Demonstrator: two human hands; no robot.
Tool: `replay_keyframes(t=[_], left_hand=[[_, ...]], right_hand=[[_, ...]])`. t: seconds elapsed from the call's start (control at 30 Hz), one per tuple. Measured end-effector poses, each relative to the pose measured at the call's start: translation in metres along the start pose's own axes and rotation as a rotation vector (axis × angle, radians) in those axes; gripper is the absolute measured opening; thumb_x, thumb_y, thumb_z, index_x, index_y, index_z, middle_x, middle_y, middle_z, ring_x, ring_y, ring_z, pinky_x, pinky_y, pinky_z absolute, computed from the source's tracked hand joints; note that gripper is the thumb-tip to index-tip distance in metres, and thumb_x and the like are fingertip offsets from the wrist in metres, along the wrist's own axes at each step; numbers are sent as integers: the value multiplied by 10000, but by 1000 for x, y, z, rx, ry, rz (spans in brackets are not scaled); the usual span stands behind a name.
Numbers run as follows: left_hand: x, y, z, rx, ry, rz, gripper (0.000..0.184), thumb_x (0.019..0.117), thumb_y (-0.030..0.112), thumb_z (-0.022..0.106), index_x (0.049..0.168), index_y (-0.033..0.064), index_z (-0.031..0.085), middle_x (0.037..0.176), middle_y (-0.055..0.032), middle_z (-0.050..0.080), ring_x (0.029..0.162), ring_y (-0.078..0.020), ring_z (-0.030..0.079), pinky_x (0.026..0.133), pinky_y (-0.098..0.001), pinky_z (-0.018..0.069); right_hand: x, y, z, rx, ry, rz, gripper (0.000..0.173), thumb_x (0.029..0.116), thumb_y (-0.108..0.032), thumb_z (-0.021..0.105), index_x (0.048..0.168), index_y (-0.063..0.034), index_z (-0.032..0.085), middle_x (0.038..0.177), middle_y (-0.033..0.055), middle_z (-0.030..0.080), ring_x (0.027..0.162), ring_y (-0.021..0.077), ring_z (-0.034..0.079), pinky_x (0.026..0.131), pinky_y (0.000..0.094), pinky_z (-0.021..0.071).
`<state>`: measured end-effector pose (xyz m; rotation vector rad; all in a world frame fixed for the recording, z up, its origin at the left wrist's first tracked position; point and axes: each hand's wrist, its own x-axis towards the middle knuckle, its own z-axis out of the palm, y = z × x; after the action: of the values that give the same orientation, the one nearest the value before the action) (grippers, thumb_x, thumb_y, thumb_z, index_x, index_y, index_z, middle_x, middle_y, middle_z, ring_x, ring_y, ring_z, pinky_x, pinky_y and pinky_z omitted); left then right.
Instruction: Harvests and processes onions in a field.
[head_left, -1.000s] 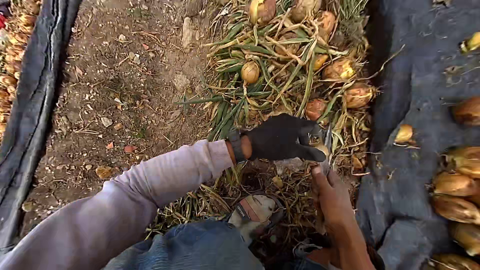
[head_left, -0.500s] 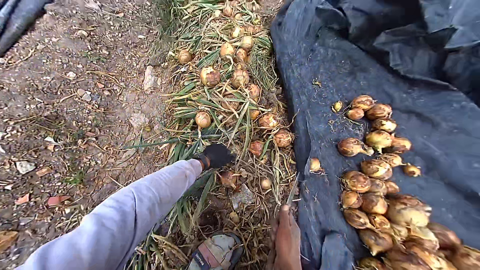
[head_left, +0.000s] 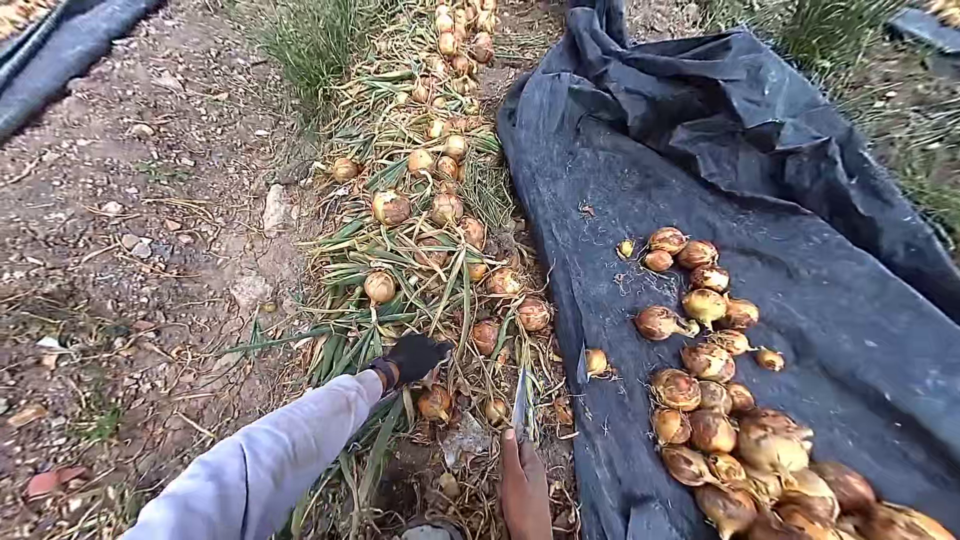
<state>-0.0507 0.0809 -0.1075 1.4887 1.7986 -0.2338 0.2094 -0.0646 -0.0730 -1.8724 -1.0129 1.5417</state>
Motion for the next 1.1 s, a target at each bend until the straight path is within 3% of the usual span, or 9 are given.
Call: replay_keyframes(t=[0.2, 0.43, 0.5, 0.6, 0.73, 0.87, 0.97, 1.03, 1.1], left_hand=[[-73, 36, -11, 126, 88, 257, 665, 1062, 604, 327, 853, 72, 666, 814, -128, 651, 858, -318, 666, 848, -562, 528], [-148, 66, -48, -890, -175, 514, 370, 973, 386, 598, 644, 221, 640, 649, 86, 594, 610, -30, 581, 597, -234, 525], [-164, 67, -43, -1066, -342, 491, 300, 939, 408, 626, 685, 258, 680, 645, 101, 619, 585, -2, 590, 563, -199, 523], [-171, 60, -38, -1193, -605, 406, 376, 931, 577, 642, 841, 215, 686, 678, 38, 622, 602, -85, 654, 581, -273, 601], [-162, 63, -54, -756, -430, 434, 343, 953, 419, 637, 679, 217, 597, 611, 92, 567, 503, -13, 513, 464, -193, 422], [-145, 67, -93, 12, 30, 577, 512, 825, 581, 792, 643, 135, 615, 621, 34, 564, 588, -100, 537, 569, -335, 453], [-142, 58, -94, 163, 327, 640, 490, 959, 571, 632, 698, 158, 657, 725, 29, 615, 684, -133, 602, 654, -384, 531], [-156, 56, -87, -10, 188, 784, 424, 1037, 487, 547, 790, 159, 653, 789, 30, 589, 697, -96, 560, 636, -310, 500], [-175, 59, -59, 36, -72, 802, 422, 1079, 441, 462, 902, 104, 644, 819, -39, 593, 740, -174, 589, 689, -391, 518]], right_hand=[[16, 1, -18, 30, 71, -2, 570, 1041, -556, 456, 1162, -31, 641, 703, 86, 561, 595, 235, 554, 583, 468, 507], [-8, -32, -21, 354, -161, -230, 786, 1013, -636, 388, 1450, 18, 390, 746, 29, 555, 538, 139, 542, 508, 341, 539], [-25, -44, -18, 474, -163, -374, 924, 905, -807, 449, 1326, 16, 462, 688, -33, 551, 502, 66, 518, 483, 267, 514], [-40, -54, -19, 624, -213, -414, 803, 845, -838, 505, 1145, -93, 527, 579, -85, 424, 425, 38, 389, 405, 231, 402], [-40, -45, -20, 656, -334, -309, 612, 890, -792, 512, 828, -184, 519, 512, -97, 353, 378, 21, 325, 360, 206, 323], [-27, -35, -11, 504, -400, -176, 578, 1033, -625, 364, 682, -176, 462, 509, -76, 332, 386, 36, 290, 368, 213, 270], [-10, -23, -1, 375, -308, -42, 592, 1069, -570, 307, 709, -127, 461, 503, -36, 319, 377, 85, 289, 364, 263, 293], [-1, -14, 3, 239, -353, -29, 644, 986, -708, 385, 838, -100, 537, 560, -15, 389, 420, 116, 362, 405, 304, 373], [-11, -14, 7, 220, -348, -70, 736, 848, -771, 572, 1087, -75, 606, 658, -23, 492, 495, 109, 451, 475, 320, 450]])
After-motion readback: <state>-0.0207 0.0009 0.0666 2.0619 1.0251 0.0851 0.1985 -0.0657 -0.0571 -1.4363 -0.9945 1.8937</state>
